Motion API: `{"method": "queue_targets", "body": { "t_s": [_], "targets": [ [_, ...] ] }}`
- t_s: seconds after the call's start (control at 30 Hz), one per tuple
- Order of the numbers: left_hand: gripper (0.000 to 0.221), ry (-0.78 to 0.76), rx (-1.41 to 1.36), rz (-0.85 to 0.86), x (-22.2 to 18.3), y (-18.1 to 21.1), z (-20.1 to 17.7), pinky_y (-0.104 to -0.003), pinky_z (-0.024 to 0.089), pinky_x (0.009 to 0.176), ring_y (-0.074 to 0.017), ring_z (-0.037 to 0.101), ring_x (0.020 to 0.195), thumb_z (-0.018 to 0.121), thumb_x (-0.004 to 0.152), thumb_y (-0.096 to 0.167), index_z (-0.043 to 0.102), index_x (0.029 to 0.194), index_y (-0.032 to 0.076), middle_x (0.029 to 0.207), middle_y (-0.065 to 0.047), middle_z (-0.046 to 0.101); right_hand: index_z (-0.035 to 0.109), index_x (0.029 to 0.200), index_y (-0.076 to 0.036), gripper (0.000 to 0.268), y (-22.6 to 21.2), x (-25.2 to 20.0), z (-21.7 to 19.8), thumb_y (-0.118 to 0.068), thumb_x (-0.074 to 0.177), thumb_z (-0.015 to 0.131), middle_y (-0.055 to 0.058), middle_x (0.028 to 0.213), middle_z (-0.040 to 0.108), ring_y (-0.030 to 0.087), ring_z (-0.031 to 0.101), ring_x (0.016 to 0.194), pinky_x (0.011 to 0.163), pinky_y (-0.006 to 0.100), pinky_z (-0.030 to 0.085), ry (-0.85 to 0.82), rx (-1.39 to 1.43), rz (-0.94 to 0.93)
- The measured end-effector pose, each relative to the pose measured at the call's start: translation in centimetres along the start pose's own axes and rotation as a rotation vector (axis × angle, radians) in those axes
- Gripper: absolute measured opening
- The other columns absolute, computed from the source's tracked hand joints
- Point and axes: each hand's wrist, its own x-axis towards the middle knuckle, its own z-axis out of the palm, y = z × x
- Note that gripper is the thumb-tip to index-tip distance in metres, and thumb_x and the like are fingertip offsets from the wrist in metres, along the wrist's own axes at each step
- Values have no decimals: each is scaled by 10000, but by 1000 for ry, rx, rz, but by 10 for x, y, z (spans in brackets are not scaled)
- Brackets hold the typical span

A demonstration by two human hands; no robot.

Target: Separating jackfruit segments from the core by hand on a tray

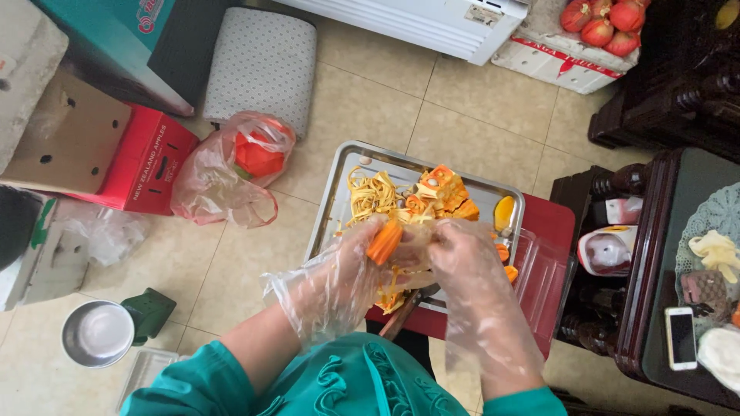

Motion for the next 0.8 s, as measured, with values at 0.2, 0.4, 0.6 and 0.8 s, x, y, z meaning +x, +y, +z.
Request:
{"method": "queue_targets", "body": {
  "t_s": [0.2,0.4,0.6,0.8],
  "targets": [
    [515,-1,-77,-35,-3,6,-7,-642,471,1032,-457,671,1238,464,980,537,673,1186,114,1257,-304,718,799,990,-132,249,21,3,11,-325,875,692,125,935,766,296,721,1036,919,394,564,-20,270,147],
    [643,-157,-272,50,17,6,-23,-634,476,1021,-455,616,1273,510,962,703,603,1341,192,1393,-301,638,762,759,-210,217,12,-10,22,-416,817,728,37,682,696,221,727,830,799,364,570,-10,3,164],
    [355,-212,-308,245,50,2,-29,-598,523,996,-436,647,1273,649,959,457,709,1049,119,1312,-284,692,676,1266,-31,404,19,-27,19,-176,898,758,164,1363,625,228,728,1070,992,354,616,-142,-153,-586],
    [352,-250,-240,345,68,-12,-31,-545,492,1038,-405,508,1450,543,1034,494,661,1195,204,1491,-250,593,765,1150,-118,331,-30,-18,10,-372,948,702,118,1092,780,329,757,1022,1000,426,589,-427,304,209]
  ]
}}
